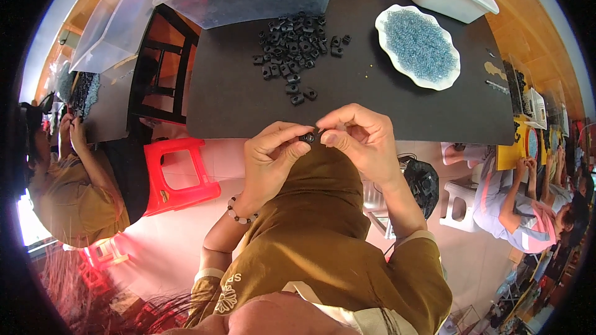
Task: The person assembles plastic cord locks by hand, picking up small springs and plastic components and fitting them into the lock casings.
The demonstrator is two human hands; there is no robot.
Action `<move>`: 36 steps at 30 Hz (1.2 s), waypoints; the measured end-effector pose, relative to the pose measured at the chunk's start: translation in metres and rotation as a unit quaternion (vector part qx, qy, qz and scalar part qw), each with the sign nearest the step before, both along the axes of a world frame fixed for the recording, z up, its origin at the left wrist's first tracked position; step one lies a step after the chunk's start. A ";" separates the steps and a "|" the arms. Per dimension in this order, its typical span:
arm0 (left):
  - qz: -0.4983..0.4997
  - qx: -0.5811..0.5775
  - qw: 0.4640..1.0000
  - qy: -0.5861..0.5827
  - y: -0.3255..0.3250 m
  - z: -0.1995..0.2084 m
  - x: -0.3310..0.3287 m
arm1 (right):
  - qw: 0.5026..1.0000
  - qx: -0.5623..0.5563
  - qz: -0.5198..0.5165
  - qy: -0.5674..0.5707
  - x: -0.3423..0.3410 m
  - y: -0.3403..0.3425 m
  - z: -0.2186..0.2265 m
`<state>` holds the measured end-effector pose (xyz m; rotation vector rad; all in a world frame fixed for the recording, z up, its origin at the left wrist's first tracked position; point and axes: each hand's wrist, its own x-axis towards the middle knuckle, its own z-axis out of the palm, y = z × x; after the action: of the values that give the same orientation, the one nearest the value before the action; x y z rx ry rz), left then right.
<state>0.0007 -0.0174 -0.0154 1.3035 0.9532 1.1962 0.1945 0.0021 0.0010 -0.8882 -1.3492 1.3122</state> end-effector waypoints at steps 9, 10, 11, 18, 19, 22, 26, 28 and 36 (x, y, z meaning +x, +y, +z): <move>0.053 0.114 0.989 0.080 0.000 -0.002 0.003 | 0.982 -0.132 0.033 0.129 -0.003 -0.005 -0.015; 0.056 0.122 0.987 0.086 0.000 -0.001 0.003 | 0.983 -0.130 0.029 0.126 -0.003 -0.005 -0.015; 0.056 0.122 0.987 0.086 0.000 -0.001 0.003 | 0.983 -0.130 0.029 0.126 -0.003 -0.006 -0.016; 0.055 0.106 0.989 0.088 -0.004 -0.002 0.002 | 0.983 -0.141 0.010 0.115 -0.007 -0.012 -0.013; 0.055 0.103 0.990 0.082 -0.004 -0.003 0.002 | 0.983 -0.142 0.002 0.112 -0.008 -0.012 -0.012; 0.050 0.088 0.992 0.069 -0.006 -0.005 0.003 | 0.985 -0.122 -0.008 0.124 -0.007 -0.014 -0.016; 0.048 0.087 0.993 0.067 -0.007 -0.002 0.005 | 0.985 -0.105 -0.011 0.139 -0.005 -0.015 -0.020; 0.043 0.082 0.993 0.076 -0.008 -0.001 0.004 | 0.987 -0.098 0.004 0.128 -0.003 -0.017 -0.021; 0.056 0.108 0.987 0.102 -0.008 -0.002 0.005 | 0.990 -0.102 0.016 0.092 0.000 -0.016 -0.023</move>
<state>0.0052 -0.0255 -0.0176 1.5864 1.0779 1.2975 0.1950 -0.0137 -0.0216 -0.8615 -1.1044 1.5375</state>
